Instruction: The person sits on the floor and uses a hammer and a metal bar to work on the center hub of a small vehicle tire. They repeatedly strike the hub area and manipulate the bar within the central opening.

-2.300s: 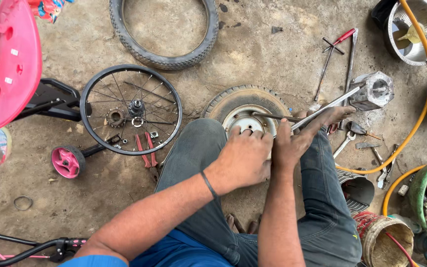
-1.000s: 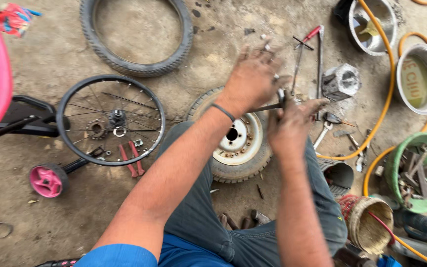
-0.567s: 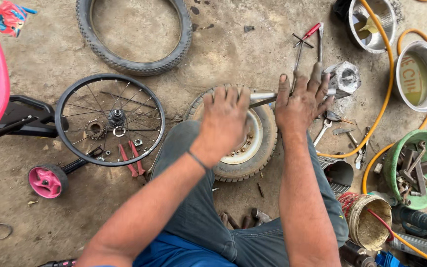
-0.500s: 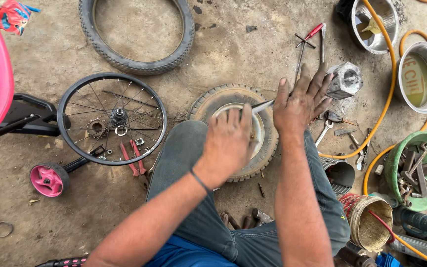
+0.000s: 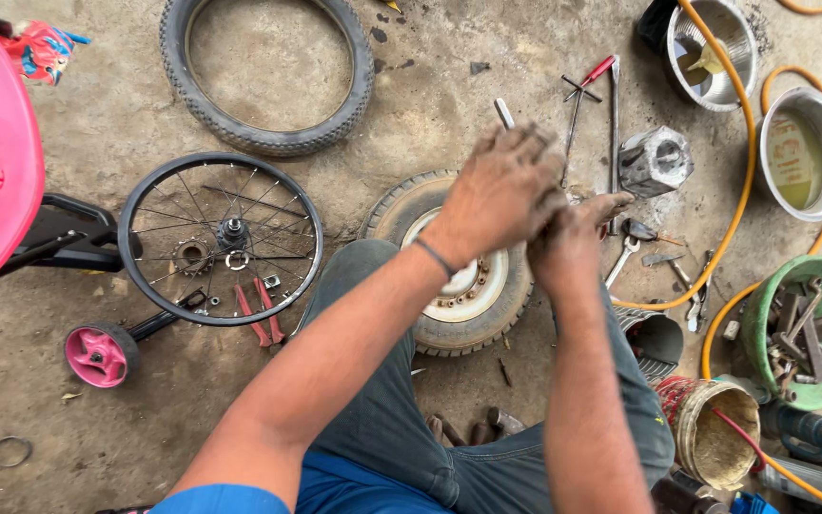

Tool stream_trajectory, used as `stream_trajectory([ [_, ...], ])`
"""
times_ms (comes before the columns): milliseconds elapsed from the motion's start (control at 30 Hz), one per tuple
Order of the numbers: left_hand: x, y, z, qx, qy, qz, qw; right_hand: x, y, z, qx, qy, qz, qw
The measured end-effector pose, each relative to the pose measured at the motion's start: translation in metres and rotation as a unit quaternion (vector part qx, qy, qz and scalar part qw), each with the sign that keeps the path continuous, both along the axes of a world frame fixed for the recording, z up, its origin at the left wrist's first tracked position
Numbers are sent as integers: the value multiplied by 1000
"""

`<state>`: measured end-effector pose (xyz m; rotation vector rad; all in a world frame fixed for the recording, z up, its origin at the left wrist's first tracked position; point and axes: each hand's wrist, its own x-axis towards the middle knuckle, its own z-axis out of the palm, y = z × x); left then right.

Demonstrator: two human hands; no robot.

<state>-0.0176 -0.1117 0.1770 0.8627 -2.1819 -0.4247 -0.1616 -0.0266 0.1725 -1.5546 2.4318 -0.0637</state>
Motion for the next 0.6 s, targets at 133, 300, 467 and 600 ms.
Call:
stream_trajectory([
  [133, -2, -31, -42, 47, -16, -30, 998, 48, 54, -27, -227, 110, 71, 965],
  [300, 20, -14, -43, 63, -34, 11, 997, 20, 43, -35, -235, 124, 76, 961],
  [467, 38, 77, -9, 125, -74, 40, 989, -38, -32, -29, -246, 112, 83, 959],
  [600, 40, 125, -7, 171, -78, 42, 981, 1, -26, -42, -302, 9, 54, 952],
])
